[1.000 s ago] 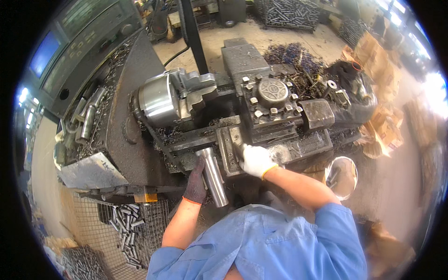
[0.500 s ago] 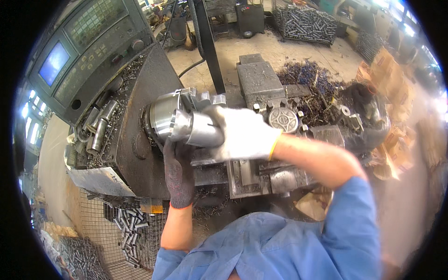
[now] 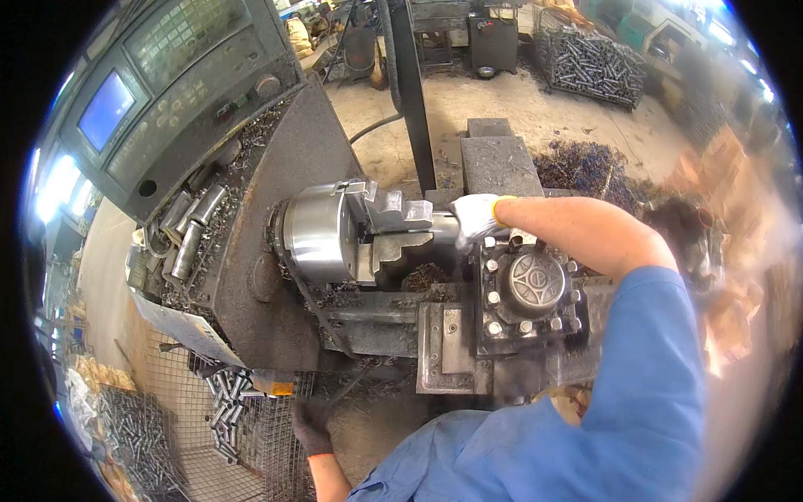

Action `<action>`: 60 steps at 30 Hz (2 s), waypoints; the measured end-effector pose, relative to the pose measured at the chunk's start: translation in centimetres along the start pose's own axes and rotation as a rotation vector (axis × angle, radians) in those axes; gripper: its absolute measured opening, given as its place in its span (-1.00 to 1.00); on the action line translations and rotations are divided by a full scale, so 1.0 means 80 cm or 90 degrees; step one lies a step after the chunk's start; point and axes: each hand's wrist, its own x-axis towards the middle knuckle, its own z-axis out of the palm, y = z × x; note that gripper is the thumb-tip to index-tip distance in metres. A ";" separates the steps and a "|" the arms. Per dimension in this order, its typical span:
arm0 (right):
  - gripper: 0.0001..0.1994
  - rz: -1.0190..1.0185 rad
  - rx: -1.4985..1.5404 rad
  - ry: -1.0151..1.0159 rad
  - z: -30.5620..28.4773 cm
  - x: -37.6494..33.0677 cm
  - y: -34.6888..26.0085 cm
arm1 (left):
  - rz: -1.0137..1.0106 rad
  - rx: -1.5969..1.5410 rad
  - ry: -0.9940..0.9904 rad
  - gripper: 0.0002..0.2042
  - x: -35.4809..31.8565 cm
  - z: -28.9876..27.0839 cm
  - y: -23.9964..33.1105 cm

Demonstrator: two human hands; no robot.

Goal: The person repeatedly loads cylindrical metal tubes into a lathe chuck, secures them, and removes them after machining. The person then places the finished tubes into a wire basket. The cycle repeats throughout the clip.

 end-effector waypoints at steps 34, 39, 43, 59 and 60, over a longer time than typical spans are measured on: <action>-0.65 0.024 0.500 0.378 0.168 -0.322 -0.159 | 0.911 0.908 -0.009 -0.25 0.051 0.464 0.308; -0.65 0.024 0.559 0.292 0.202 -0.330 -0.124 | 0.672 1.133 0.088 -0.08 0.119 0.599 0.353; -0.69 -0.013 0.525 0.202 0.229 -0.322 -0.114 | 0.700 1.099 0.056 -0.09 0.095 0.588 0.333; -0.69 -0.448 0.323 -0.334 0.430 -0.190 -0.453 | -0.454 0.696 0.912 -0.67 -0.691 -0.476 -0.252; -0.69 -0.508 0.262 -0.349 0.456 -0.201 -0.496 | -0.612 0.654 1.065 -0.69 -0.795 -0.504 -0.289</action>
